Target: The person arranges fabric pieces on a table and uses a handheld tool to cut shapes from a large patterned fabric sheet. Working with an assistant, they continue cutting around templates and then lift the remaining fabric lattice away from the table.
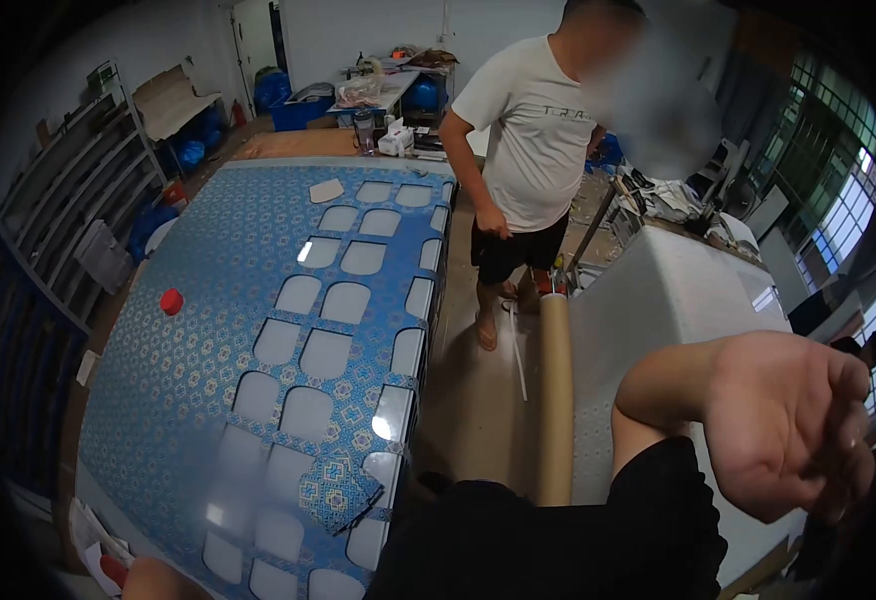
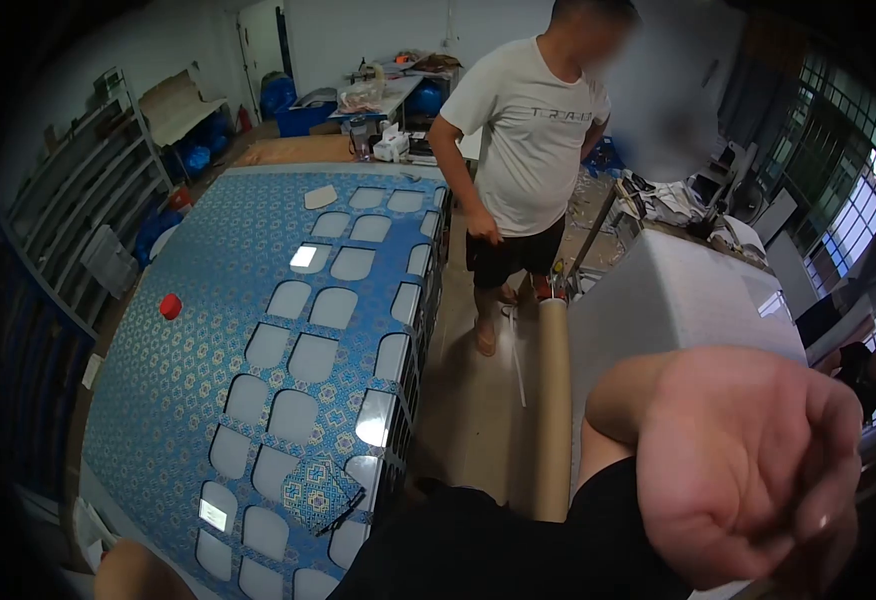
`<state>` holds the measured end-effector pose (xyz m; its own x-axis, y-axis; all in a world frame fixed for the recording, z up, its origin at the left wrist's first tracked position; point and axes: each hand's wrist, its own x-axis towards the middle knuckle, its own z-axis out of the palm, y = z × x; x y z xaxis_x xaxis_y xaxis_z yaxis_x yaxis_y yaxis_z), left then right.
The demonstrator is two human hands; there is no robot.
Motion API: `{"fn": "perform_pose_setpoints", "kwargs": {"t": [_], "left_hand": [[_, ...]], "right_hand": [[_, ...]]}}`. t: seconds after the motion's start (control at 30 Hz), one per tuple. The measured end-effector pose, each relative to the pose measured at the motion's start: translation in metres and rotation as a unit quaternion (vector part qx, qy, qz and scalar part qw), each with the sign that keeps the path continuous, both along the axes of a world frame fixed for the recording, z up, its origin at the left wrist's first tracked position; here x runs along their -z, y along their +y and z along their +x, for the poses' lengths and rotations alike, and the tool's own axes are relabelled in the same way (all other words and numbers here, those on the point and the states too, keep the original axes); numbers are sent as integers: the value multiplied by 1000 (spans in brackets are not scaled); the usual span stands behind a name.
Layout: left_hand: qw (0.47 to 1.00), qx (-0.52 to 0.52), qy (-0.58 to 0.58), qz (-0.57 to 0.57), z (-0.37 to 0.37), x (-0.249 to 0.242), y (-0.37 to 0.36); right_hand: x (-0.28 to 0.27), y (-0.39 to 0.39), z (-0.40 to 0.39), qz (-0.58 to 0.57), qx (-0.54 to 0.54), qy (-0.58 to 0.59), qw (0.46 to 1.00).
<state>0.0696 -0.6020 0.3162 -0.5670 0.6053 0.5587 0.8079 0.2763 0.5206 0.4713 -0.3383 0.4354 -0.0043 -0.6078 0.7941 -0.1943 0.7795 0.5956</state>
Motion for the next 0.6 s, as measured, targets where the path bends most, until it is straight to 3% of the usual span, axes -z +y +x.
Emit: {"fn": "perform_pose_setpoints", "kwargs": {"t": [0.07, 0.13, 0.2, 0.27, 0.3, 0.43, 0.53, 0.6], "left_hand": [[1000, -3, -4, -13, 0, 2, -1], [1000, -13, -8, -19, 1, 7, -2], [999, -16, -15, -33, 3, 12, -4], [998, -17, -24, -47, 6, 18, -4], [998, -20, -28, -54, 7, 21, -5], [996, -32, -44, -76, 17, 34, -5], [993, -45, -55, -92, 24, 42, -7], [992, -56, -56, -101, 26, 46, -8]], "right_hand": [[8, 1, -1, -1, 6, 6, 1000], [24, 12, -15, -109, 82, 68, 988], [31, 23, -35, -76, 24, 32, 996], [51, 25, -50, -168, 31, 35, 985], [58, 30, -67, -169, -23, 56, 984], [114, 39, -93, -316, -94, -43, 943], [174, 23, -118, -544, -151, -171, 808], [226, 10, -144, -665, -197, -288, 660]]}}
